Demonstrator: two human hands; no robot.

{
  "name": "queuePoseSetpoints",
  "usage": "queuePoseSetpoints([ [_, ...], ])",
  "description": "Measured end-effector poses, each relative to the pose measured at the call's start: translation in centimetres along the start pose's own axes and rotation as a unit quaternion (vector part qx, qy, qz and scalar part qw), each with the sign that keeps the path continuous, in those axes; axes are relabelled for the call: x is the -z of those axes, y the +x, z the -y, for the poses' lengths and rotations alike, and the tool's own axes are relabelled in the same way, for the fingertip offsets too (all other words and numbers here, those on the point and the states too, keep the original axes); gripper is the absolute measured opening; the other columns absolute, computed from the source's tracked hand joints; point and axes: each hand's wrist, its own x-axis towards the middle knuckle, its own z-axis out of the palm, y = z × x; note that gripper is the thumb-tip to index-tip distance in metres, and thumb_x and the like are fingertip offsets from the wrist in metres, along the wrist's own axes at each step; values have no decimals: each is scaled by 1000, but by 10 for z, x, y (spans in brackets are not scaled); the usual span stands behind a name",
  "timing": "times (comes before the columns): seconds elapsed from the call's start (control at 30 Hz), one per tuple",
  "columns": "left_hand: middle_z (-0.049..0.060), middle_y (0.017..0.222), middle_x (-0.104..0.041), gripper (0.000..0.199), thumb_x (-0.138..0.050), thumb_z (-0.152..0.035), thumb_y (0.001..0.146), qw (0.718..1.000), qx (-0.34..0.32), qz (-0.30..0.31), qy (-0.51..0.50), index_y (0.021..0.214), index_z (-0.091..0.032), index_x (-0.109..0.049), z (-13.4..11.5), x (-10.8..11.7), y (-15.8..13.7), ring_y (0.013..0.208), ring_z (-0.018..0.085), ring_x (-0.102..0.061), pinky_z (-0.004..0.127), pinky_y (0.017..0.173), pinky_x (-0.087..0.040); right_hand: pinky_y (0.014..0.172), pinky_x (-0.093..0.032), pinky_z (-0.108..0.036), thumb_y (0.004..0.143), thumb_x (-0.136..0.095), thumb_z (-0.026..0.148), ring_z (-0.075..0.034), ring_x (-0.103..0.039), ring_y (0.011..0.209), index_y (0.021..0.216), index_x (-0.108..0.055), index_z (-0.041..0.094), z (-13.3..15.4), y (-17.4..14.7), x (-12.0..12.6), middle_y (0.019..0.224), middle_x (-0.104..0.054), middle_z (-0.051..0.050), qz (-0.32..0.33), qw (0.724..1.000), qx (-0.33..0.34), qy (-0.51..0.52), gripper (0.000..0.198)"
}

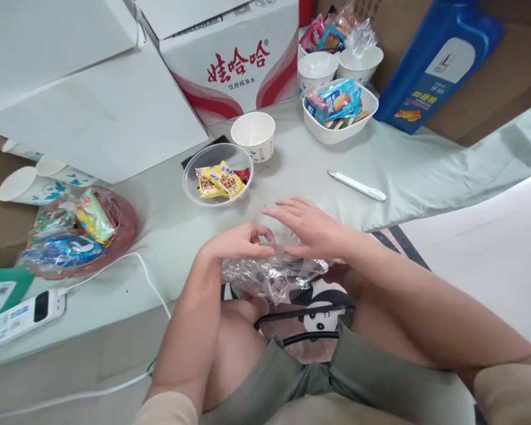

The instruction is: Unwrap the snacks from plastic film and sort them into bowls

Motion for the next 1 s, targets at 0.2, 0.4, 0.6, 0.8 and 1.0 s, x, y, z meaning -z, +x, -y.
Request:
queuePoseSetpoints([
  [0.2, -1, 76, -70, 68, -84, -37, 66, 995, -25, -91, 39, 128, -19, -64, -3, 19, -14, 66, 13, -61, 22, 58, -44, 65, -37, -29, 81, -54, 19, -16, -56, 68, 87, -67, 20, -9, -2, 6, 71, -66, -2, 109, 975, -184, 56, 14],
  [0.4, -1, 73, -67, 44, -81, -35, 69, 945, -127, -273, -132, 107, -17, -66, 9, 18, -4, 67, 13, -65, 26, 65, -53, 59, -36, -28, 81, -58, 29, -13, -51, 57, 77, -57, 21, -17, -32, 29, 61, -58, 2, 59, 935, -306, 172, 9],
  [0.6, -1, 81, -65, 39, -77, -33, 74, 915, -177, -321, -171, 107, -18, -64, -3, 3, 13, 53, 9, -63, 20, 44, -44, 81, -51, -38, 77, -67, 53, -25, -67, 92, 105, -68, 22, -24, -48, 32, 106, -74, -10, 97, 925, -269, 249, 42],
  [0.8, 0, 70, -71, 37, -77, -30, 75, 935, -208, -255, -129, 107, -16, -66, -17, -5, 16, 49, 9, -60, 21, 48, -48, 61, -46, -30, 81, -66, 45, -15, -60, 64, 105, -71, 20, -18, -27, 17, 79, -70, -3, 97, 911, -242, 318, 35],
  [1.0, 1, 67, -71, 22, -79, -33, 73, 830, -246, -472, -166, 81, -17, -66, -16, 5, 13, 52, 10, -63, 21, 47, -45, 46, -24, -26, 84, -63, 36, -8, -35, 44, 77, -71, 20, -16, -29, 20, 49, -41, 6, 68, 888, -290, 350, 19],
])
